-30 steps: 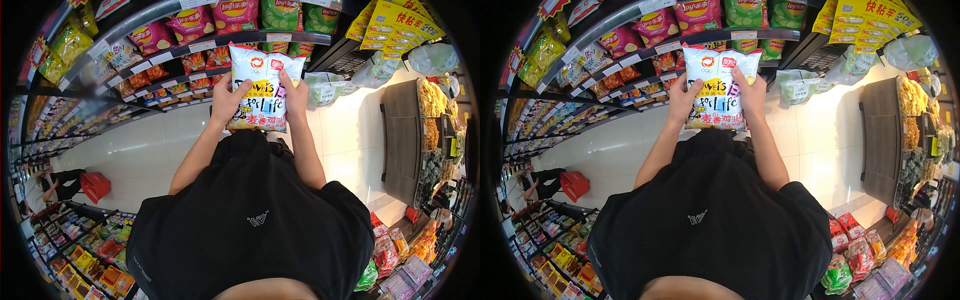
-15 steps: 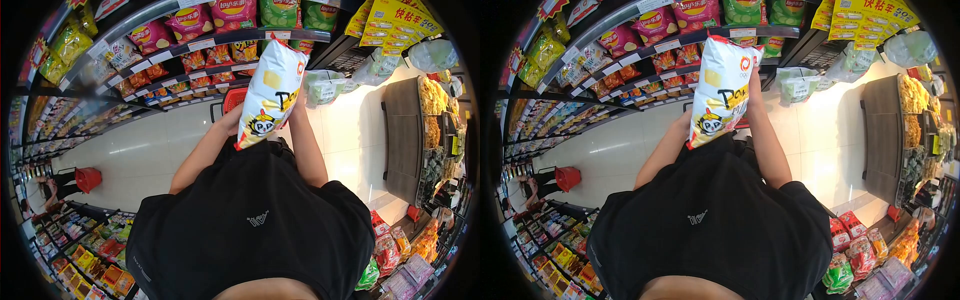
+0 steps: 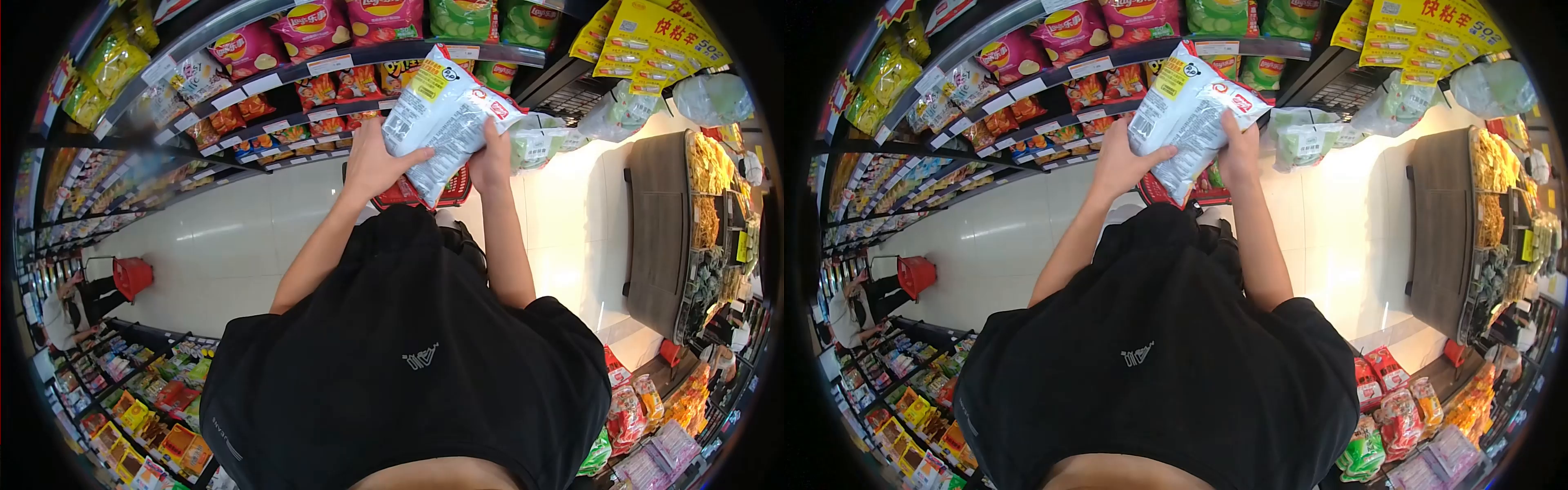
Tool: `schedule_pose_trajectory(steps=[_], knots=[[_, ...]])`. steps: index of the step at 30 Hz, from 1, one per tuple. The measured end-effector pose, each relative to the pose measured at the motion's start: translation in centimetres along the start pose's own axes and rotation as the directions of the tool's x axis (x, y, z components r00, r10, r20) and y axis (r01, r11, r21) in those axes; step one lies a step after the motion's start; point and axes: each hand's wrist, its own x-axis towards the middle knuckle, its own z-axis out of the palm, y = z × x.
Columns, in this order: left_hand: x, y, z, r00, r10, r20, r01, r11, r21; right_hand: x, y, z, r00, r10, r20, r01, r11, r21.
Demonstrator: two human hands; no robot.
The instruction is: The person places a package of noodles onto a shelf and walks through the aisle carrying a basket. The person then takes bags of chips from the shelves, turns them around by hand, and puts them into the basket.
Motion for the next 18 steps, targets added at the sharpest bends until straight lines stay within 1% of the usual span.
schedule_pose_trajectory(steps=[1, 2, 3, 4, 5, 7, 8, 9, 10, 11, 13, 14, 16, 17, 18], knots=[[-0.2, 0.9, -0.3, 0.999, 0.045, 0.015, -0.046, 0.994, 0.101, 0.3, -0.7, 0.3, 1.0, -0.006, -0.009, 0.006, 1.0, 0.002], [-0.3, 2.0, -0.9, 0.992, -0.007, 0.128, -0.014, 0.986, 0.164, 0.5, -1.4, 0.5, 0.997, 0.036, -0.071, -0.034, 0.999, 0.024], [-0.5, 2.4, -1.3, 0.99, 0.002, 0.139, -0.026, 0.986, 0.167, 0.8, -1.7, 0.5, 0.988, 0.078, -0.134, -0.072, 0.996, 0.051], [-0.6, 2.6, -1.7, 0.969, -0.045, 0.241, -0.001, 0.983, 0.185, 1.1, -1.9, 0.1, 0.98, 0.102, -0.168, -0.098, 0.995, 0.033], [-0.7, 2.8, -2.0, 0.936, -0.094, 0.34, 0.023, 0.978, 0.206, 1.2, -2.1, -0.5, 0.979, 0.094, -0.179, -0.089, 0.995, 0.036], [-0.6, 2.6, -2.3, 0.921, -0.108, 0.375, 0.036, 0.98, 0.194, 1.0, -2.5, -1.3, 0.983, 0.18, -0.04, -0.174, 0.979, 0.11], [-0.4, 1.7, -1.9, 0.931, -0.015, 0.364, -0.01, 0.998, 0.067, 0.8, -2.6, -1.4, 0.986, 0.169, -0.012, -0.166, 0.976, 0.143], [-0.4, 1.0, -1.5, 0.937, 0.071, 0.341, -0.054, 0.997, -0.06, 0.6, -2.7, -1.3, 0.985, 0.171, -0.022, -0.166, 0.976, 0.144], [-0.2, 0.8, -1.4, 0.915, 0.115, 0.386, -0.039, 0.979, -0.199, 0.6, -2.9, -1.1, 0.985, 0.171, 0.004, -0.169, 0.969, 0.18], [-0.2, 0.8, -1.2, 0.912, 0.115, 0.394, -0.039, 0.98, -0.197, 0.6, -3.0, -1.0, 0.985, 0.168, 0.03, -0.171, 0.961, 0.217], [-0.5, 1.2, -0.9, 0.88, 0.164, 0.446, 0.061, 0.892, -0.449, 1.0, -2.4, -1.8, 0.986, 0.167, 0.022, -0.168, 0.96, 0.225], [-0.6, 1.3, -0.8, 0.876, 0.162, 0.454, 0.065, 0.893, -0.446, 1.2, -2.1, -2.2, 0.986, 0.166, 0.023, -0.167, 0.959, 0.229], [-0.8, 1.7, -0.6, 0.878, 0.134, 0.46, 0.16, 0.823, -0.545, 1.4, -2.3, -2.3, 0.986, 0.164, 0.011, -0.162, 0.955, 0.248], [-1.0, 1.8, -0.4, 0.877, 0.134, 0.462, 0.161, 0.824, -0.543, 1.5, -2.6, -2.0, 0.987, 0.163, 0.004, -0.159, 0.951, 0.264], [-1.2, 1.9, -0.1, 0.892, 0.12, 0.436, 0.183, 0.786, -0.59, 1.3, -3.0, -1.7, 0.989, 0.149, -0.017, -0.141, 0.96, 0.241]])
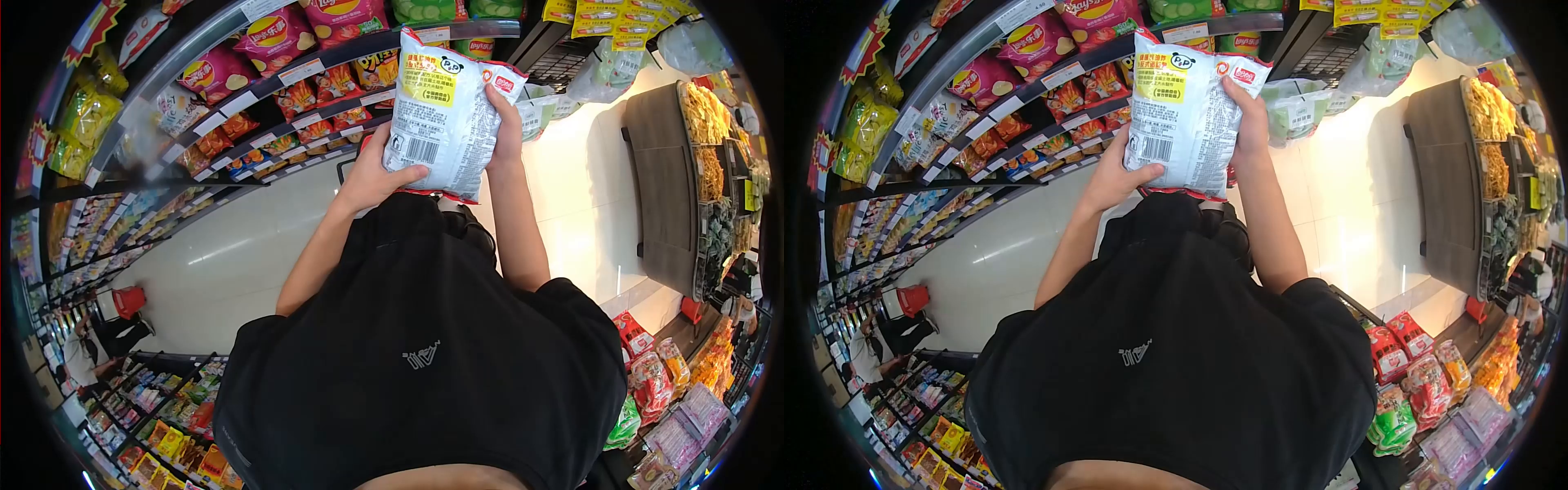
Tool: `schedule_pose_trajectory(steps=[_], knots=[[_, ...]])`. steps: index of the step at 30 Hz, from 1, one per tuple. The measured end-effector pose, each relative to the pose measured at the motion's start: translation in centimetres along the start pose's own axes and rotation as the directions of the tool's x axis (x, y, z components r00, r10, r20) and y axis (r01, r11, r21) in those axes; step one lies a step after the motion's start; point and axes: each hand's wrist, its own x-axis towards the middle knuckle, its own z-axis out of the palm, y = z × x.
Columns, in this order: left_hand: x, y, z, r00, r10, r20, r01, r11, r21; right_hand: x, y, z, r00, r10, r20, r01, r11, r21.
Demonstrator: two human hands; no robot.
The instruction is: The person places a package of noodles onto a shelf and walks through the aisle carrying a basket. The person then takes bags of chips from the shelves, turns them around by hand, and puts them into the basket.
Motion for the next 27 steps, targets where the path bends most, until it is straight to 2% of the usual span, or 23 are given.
schedule_pose_trajectory(steps=[1, 4, 7, 13, 27], knots=[[0.0, -0.1, 0.1, 0.999, 0.006, -0.033, -0.008, 0.998, -0.064, -0.1, -0.2, 0.4, 1.0, 0.0, -0.001, 0.0, 1.0, 0.001], [0.1, -0.7, -0.2, 0.996, 0.076, -0.038, -0.079, 0.993, -0.083, -0.5, -0.9, 1.6, 0.999, -0.049, 0.013, 0.05, 0.997, -0.062], [0.5, -1.8, -1.1, 0.994, 0.111, 0.006, -0.11, 0.986, -0.128, -1.4, -1.8, 3.3, 0.998, -0.061, 0.004, 0.062, 0.997, -0.045], [0.9, -2.6, -1.5, 0.989, 0.142, 0.04, -0.128, 0.961, -0.245, -2.0, -2.5, 4.2, 0.993, -0.107, 0.053, 0.114, 0.979, -0.167], [0.9, -2.9, -1.5, 0.989, 0.142, 0.05, -0.126, 0.961, -0.247, -2.2, -2.6, 4.3, 0.991, -0.125, 0.035, 0.13, 0.974, -0.188]])
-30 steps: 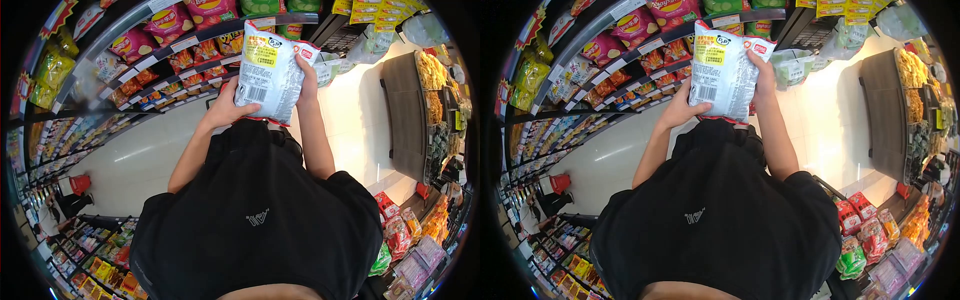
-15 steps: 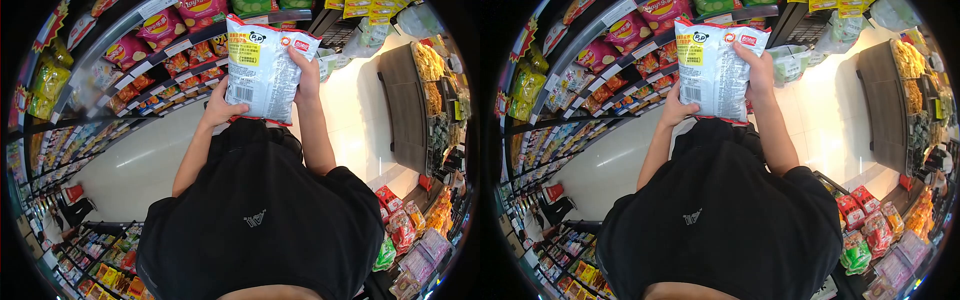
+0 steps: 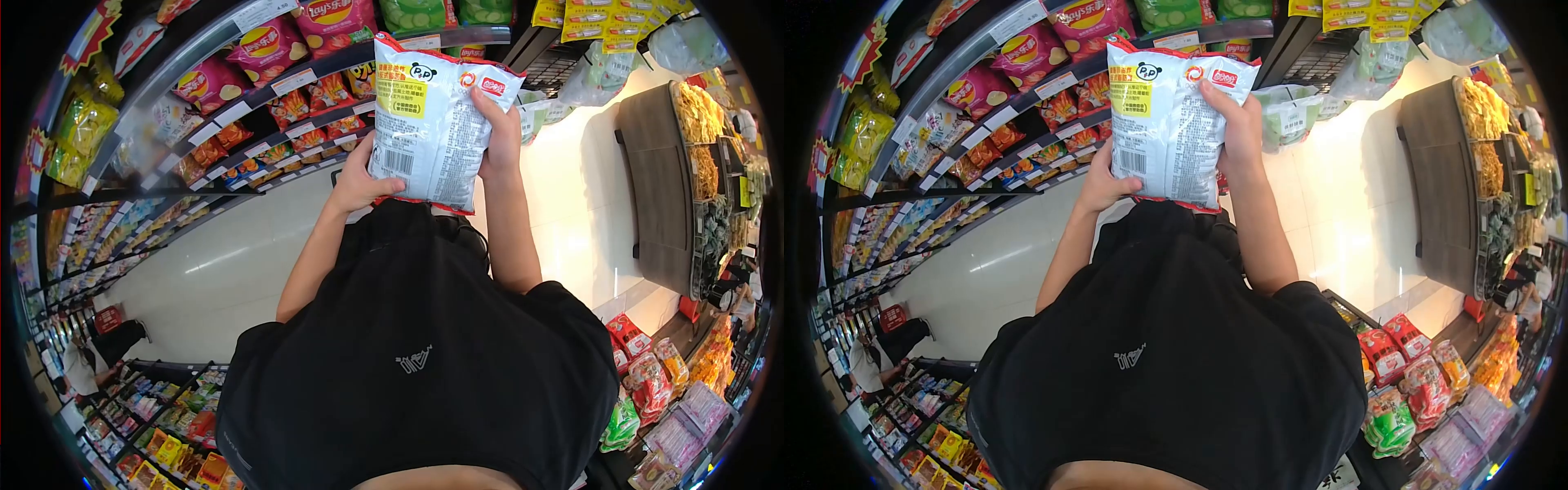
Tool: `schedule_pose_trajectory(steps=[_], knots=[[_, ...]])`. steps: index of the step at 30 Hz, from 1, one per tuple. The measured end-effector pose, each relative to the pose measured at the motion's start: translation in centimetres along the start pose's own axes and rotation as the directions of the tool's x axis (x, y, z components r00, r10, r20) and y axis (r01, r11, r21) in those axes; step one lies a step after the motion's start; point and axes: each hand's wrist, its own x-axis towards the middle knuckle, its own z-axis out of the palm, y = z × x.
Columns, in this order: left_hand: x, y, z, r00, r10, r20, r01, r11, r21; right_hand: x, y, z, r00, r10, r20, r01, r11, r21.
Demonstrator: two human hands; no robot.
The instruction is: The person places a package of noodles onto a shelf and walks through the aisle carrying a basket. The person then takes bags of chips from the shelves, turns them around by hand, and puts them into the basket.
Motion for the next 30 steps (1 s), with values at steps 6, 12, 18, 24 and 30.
schedule_pose_trajectory(steps=[6, 12, 18, 24, 30], knots=[[-0.2, 0.3, 0.2, 1.0, -0.009, -0.014, 0.008, 1.0, -0.03, 0.0, 0.1, 0.2, 0.999, 0.028, -0.019, -0.027, 0.999, 0.033], [-0.6, 1.3, 0.7, 0.999, -0.012, -0.03, 0.011, 1.0, -0.019, 0.7, 0.7, -0.6, 0.999, 0.03, 0.015, -0.031, 0.999, 0.018], [-0.8, 2.6, 1.5, 0.999, 0.001, -0.037, 0.001, 0.999, 0.044, 1.3, 1.1, -1.1, 0.997, 0.066, 0.036, -0.072, 0.983, 0.168], [-0.8, 2.6, 1.5, 0.999, 0.034, -0.022, -0.032, 0.996, 0.084, 1.6, 1.4, -1.4, 0.995, 0.087, 0.051, -0.096, 0.973, 0.209], [-0.8, 2.3, 1.5, 0.999, 0.028, -0.03, -0.025, 0.997, 0.078, 1.6, 1.6, -1.5, 0.996, 0.08, 0.027, -0.084, 0.977, 0.198]])
